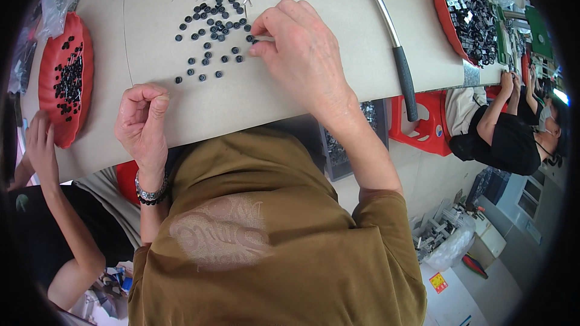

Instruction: The person assembles small hardware components by fitting metal pins into rubber grommets by hand, tapping them with a mallet, and sorting the pieces on the workbench.

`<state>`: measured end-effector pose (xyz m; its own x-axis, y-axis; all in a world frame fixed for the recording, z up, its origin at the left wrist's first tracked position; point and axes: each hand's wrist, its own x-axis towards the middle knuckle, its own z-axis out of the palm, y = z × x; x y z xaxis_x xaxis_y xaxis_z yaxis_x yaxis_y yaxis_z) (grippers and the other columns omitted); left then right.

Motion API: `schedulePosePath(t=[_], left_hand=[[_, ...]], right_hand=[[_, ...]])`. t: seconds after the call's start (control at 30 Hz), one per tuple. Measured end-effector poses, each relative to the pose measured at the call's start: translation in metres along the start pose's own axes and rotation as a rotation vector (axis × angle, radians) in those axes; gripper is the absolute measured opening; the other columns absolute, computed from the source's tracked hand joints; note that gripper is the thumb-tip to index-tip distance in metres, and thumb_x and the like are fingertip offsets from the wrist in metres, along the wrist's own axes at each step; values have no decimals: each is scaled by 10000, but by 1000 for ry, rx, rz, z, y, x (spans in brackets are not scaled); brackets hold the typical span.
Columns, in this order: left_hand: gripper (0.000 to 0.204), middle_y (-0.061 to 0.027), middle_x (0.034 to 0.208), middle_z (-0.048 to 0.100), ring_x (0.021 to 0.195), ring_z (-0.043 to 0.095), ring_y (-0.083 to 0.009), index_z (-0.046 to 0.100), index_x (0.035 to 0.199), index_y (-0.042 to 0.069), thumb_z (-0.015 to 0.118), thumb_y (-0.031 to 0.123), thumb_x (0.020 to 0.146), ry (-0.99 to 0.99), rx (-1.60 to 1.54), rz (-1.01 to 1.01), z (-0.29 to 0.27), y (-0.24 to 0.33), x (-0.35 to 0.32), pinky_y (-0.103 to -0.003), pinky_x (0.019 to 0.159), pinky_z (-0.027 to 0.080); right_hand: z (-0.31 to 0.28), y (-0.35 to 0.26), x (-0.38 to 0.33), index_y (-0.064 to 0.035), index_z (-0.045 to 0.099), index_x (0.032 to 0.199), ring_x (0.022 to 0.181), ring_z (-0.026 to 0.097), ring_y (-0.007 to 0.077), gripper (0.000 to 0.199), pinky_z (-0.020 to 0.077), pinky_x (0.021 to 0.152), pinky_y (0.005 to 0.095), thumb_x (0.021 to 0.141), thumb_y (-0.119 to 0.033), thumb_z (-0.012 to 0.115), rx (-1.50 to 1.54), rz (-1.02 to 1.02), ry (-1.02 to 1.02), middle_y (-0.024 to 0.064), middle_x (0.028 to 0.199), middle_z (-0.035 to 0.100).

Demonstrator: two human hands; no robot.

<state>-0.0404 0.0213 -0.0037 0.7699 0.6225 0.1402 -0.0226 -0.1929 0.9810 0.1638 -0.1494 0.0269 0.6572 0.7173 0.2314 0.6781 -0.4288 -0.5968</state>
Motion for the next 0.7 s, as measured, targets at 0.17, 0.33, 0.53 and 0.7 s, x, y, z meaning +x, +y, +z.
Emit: schedulePosePath(t=[0.17, 0.33, 0.53, 0.7], left_hand=[[95, -41, 981, 652, 894, 589, -86, 617, 1027, -5, 688, -1, 964, -1, 7, -1, 0, -1, 0, -230, 840, 480], [93, -39, 980, 648, 896, 587, -84, 617, 1028, -8, 687, 7, 968, -9, -1, 5, 1, 0, 1, -226, 835, 477], [95, -35, 984, 644, 892, 583, -80, 617, 1029, -11, 687, 0, 966, -15, -15, -3, 0, 2, 0, -223, 826, 475], [95, -33, 978, 643, 887, 581, -77, 618, 1030, -10, 687, 2, 967, -13, -10, -1, 0, 1, 0, -220, 823, 473]], right_hand=[[9, -1, -3, -63, 699, 878, 892, 603, 267, 133, 529, 759, 393, 768, -51, 773, -75, -105, 27, 66, 860, 608], [12, -3, -6, -55, 701, 866, 882, 605, 266, 119, 538, 723, 394, 764, -24, 752, -96, -162, 28, 65, 861, 607], [16, -16, -17, -50, 724, 890, 856, 603, 258, 151, 545, 708, 376, 751, 6, 740, -73, -162, 32, 61, 873, 616], [13, -16, -15, -48, 725, 910, 871, 610, 277, 156, 542, 740, 395, 765, 10, 730, -11, -102, 5, 77, 869, 636]])
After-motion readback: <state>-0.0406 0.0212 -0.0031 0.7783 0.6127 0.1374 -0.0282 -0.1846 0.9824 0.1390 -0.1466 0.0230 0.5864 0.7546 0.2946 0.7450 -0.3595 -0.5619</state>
